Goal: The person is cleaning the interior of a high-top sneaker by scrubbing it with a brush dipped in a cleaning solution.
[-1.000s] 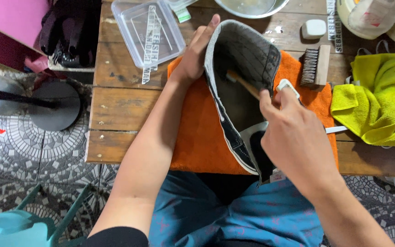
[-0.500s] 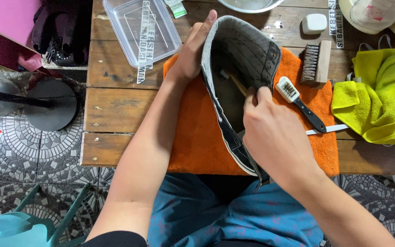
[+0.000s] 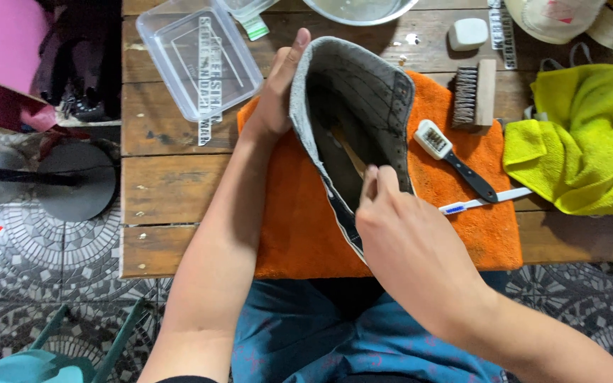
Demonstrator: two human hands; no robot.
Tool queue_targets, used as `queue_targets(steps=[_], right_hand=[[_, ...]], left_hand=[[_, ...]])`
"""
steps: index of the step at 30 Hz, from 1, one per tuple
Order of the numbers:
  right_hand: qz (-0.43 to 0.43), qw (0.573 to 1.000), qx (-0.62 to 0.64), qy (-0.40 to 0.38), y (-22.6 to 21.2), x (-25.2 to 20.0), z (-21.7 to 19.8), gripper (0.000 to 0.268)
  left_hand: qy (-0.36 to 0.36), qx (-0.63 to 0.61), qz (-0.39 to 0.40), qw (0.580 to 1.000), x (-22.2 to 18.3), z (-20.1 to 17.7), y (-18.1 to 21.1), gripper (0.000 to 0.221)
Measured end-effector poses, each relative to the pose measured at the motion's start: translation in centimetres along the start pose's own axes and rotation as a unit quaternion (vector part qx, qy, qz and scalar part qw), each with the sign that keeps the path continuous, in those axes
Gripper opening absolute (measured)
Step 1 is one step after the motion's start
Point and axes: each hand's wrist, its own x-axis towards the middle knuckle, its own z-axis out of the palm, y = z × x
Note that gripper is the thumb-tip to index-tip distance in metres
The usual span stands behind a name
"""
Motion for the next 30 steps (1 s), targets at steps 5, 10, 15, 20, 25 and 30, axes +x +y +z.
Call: queue_targets(steps=[5,10,15,20,25,30], right_hand=[[0.032,0.995,0.100,0.004,0.7,3.3,1.2,0.021],[0.012,0.993,0.112,0.027,1.1,2.8,0.8,0.025],[0.050,0.966,0.239,0.086,1.1,2.2,1.4,0.055],[0.087,0.947,0.263,0.160,2.2,4.0,3.3,0.022],[0.122,0.962,0.203,0.134,1.3,4.9,2.3,0.021],[0.129,0.936,0.323,0.060,1.9,5.5,2.4,0.021]], left_hand=[[-0.003,0.237,0.138,0.962,-1.0,-5.3,-11.1,0.048],[-0.012,0.276,0.179,0.944,-0.8,-4.2,-8.9,0.055],[0.085,0.081,-0.089,0.989,-0.2,-1.4,-2.6,0.063],[0.006,-0.018,-0.027,0.999,-0.1,0.1,0.6,0.062],[-0.017,-0.018,0.006,1.000,0.0,-0.2,-0.1,0.061],[0.084,0.021,-0.097,0.991,-0.1,-0.8,-1.9,0.050]])
